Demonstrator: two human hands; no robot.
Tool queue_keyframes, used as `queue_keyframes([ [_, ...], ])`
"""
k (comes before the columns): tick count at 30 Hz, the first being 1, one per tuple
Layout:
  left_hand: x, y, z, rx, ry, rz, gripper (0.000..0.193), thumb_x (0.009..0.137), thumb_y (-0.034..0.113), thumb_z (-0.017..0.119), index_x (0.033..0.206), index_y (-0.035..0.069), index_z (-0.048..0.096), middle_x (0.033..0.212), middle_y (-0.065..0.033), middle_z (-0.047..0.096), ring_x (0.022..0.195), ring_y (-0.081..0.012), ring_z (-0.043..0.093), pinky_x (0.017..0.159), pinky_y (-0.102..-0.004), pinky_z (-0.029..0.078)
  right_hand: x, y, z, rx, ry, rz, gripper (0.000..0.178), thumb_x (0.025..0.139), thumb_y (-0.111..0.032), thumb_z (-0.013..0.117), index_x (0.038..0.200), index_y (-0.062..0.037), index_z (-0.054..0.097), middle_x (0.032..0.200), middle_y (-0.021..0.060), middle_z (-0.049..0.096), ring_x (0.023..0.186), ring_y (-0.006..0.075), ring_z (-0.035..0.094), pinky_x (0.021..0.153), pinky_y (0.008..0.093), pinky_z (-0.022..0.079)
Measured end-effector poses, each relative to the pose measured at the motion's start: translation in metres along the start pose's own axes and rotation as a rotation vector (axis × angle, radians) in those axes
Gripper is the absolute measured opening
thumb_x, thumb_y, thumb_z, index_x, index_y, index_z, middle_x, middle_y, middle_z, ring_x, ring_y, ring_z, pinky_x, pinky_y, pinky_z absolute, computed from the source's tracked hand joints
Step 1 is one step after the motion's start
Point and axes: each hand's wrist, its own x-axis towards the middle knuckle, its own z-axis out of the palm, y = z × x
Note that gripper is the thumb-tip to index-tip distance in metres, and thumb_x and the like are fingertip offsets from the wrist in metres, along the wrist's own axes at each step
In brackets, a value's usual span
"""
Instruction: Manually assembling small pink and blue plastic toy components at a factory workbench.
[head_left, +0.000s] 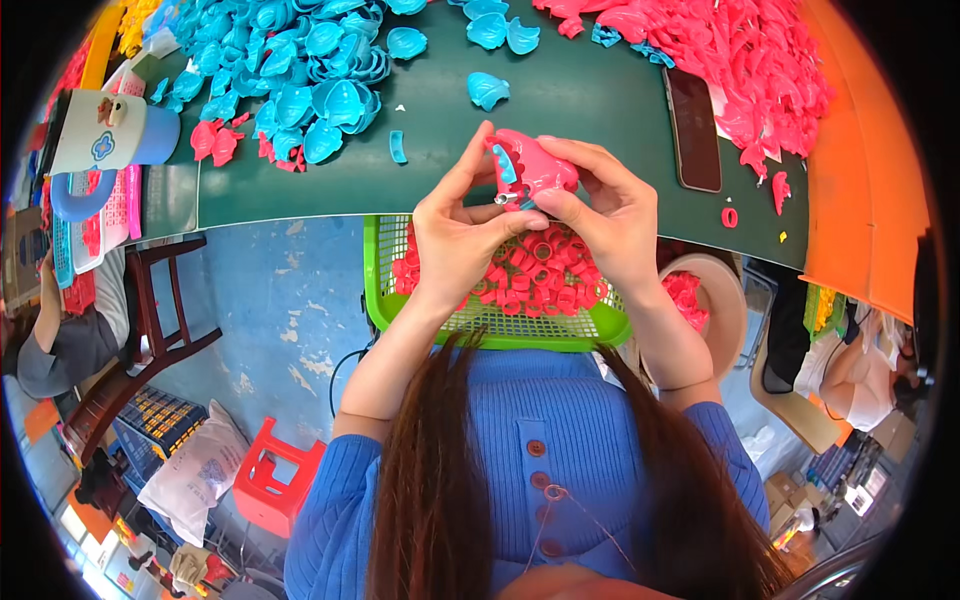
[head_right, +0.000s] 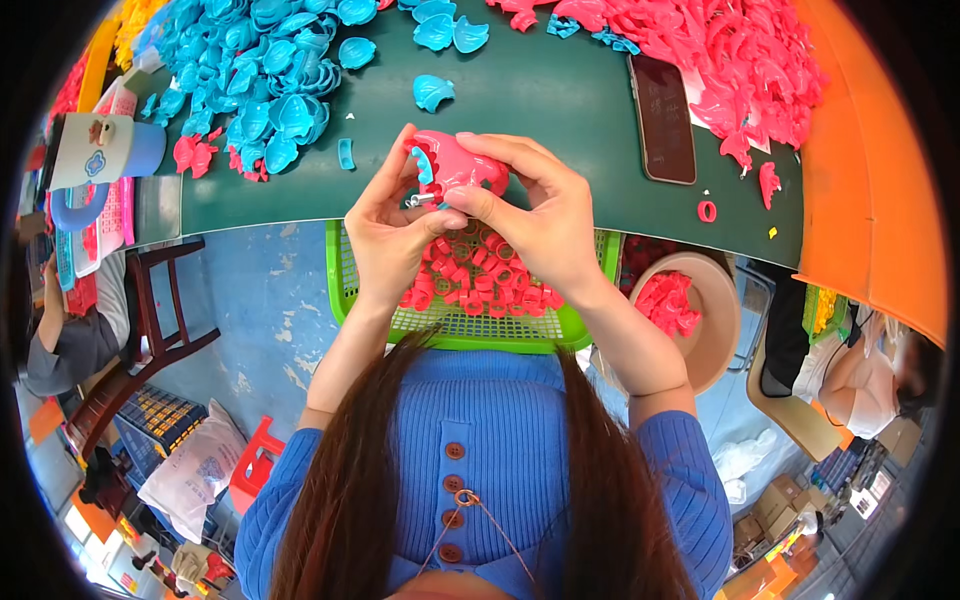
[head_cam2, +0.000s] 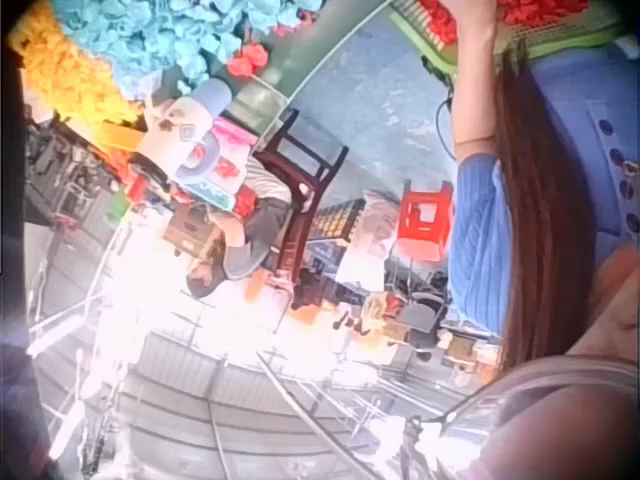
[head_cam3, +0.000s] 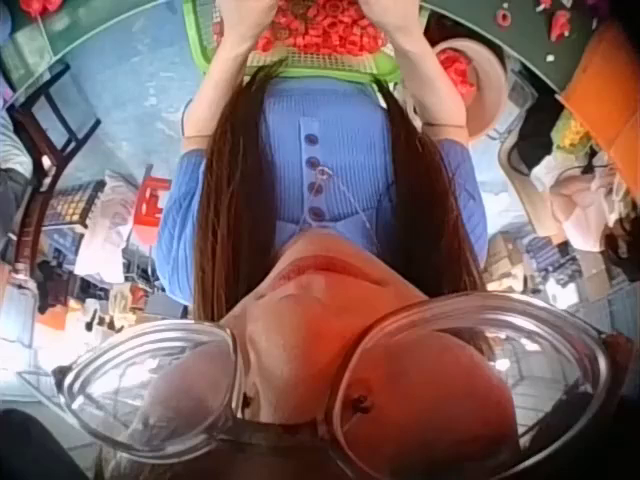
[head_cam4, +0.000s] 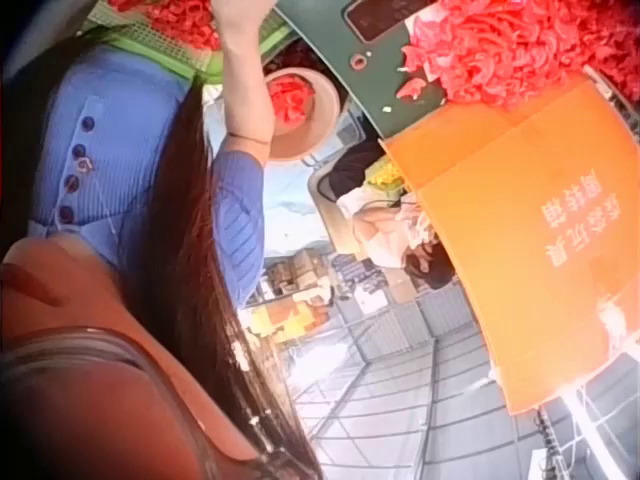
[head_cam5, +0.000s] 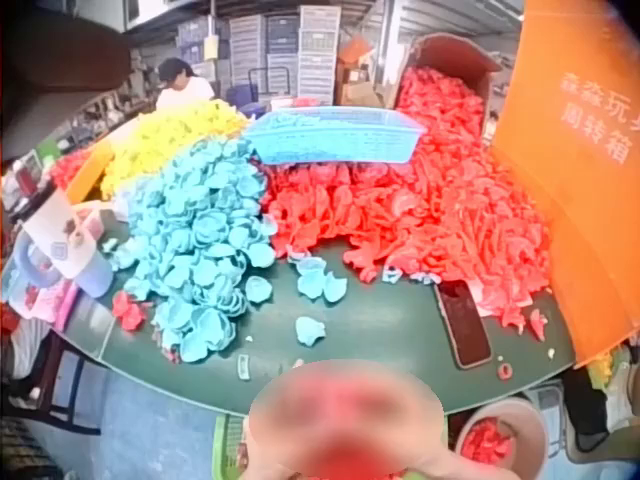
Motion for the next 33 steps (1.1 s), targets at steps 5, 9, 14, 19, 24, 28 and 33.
queue_keyframes([
  [5,0.002,0.004,-0.003,-0.024,0.004,-0.063,0.077,0.067,-0.013,0.069,0.134,-0.004,0.033,0.119,-0.0156,0.051,0.102,-0.0182,0.055,0.079,-0.0297,0.055,0.003,-0.001,0.004,0.029,-0.017,0.003,0.041,0.076,0.001,0.068,0.115,0.0051,0.056,0.115,0.0150,0.055,0.106,0.0201,0.053,0.094,0.0312,0.042],
  [9,0.000,0.003,-0.002,-0.013,0.007,-0.033,0.077,0.067,-0.013,0.069,0.135,-0.003,0.034,0.117,-0.0153,0.052,0.101,-0.0180,0.056,0.080,-0.0295,0.055,0.003,-0.004,0.004,0.018,-0.023,0.036,0.041,0.075,0.001,0.069,0.114,0.0053,0.057,0.115,0.0152,0.055,0.106,0.0201,0.053,0.094,0.0316,0.042],
  [14,-0.001,0.003,-0.001,-0.020,0.001,-0.061,0.077,0.067,-0.016,0.066,0.135,-0.003,0.033,0.116,-0.0152,0.053,0.100,-0.0182,0.057,0.080,-0.0295,0.055,0.003,-0.006,0.002,-0.028,-0.047,0.012,0.039,0.075,0.000,0.069,0.112,0.0040,0.059,0.112,0.0144,0.057,0.105,0.0201,0.054,0.093,0.0319,0.041],
  [19,0.000,0.000,-0.001,0.024,-0.006,-0.037,0.078,0.067,-0.017,0.065,0.135,-0.003,0.032,0.116,-0.0149,0.053,0.100,-0.0178,0.057,0.080,-0.0298,0.055,0.004,-0.008,0.001,-0.015,-0.061,0.036,0.038,0.075,0.000,0.069,0.112,0.0030,0.059,0.110,0.0135,0.057,0.103,0.0195,0.054,0.093,0.0315,0.041],
  [24,0.000,0.001,-0.003,0.039,-0.010,-0.056,0.077,0.067,-0.013,0.068,0.135,-0.003,0.033,0.116,-0.0140,0.054,0.101,-0.0168,0.056,0.084,-0.0295,0.052,0.004,-0.005,-0.002,-0.059,-0.098,0.000,0.036,0.078,-0.002,0.066,0.114,0.0031,0.058,0.109,0.0127,0.057,0.103,0.0184,0.054,0.092,0.0305,0.041],
  [28,0.003,-0.001,-0.004,0.014,0.007,-0.099,0.077,0.068,-0.005,0.074,0.134,-0.004,0.035,0.117,-0.0128,0.054,0.105,-0.0153,0.054,0.090,-0.0290,0.045,0.005,-0.005,-0.006,-0.037,-0.134,0.055,0.033,0.085,-0.005,0.060,0.117,0.0025,0.057,0.109,0.0118,0.055,0.101,0.0172,0.053,0.090,0.0290,0.041],
  [33,0.005,-0.006,-0.004,0.044,0.012,-0.094,0.074,0.069,-0.002,0.075,0.133,-0.004,0.037,0.120,-0.0130,0.052,0.106,-0.0161,0.053,0.093,-0.0296,0.043,0.007,-0.003,-0.008,-0.130,-0.155,0.016,0.032,0.086,-0.006,0.058,0.118,0.0017,0.057,0.110,0.0117,0.054,0.101,0.0166,0.053,0.089,0.0284,0.042],
])
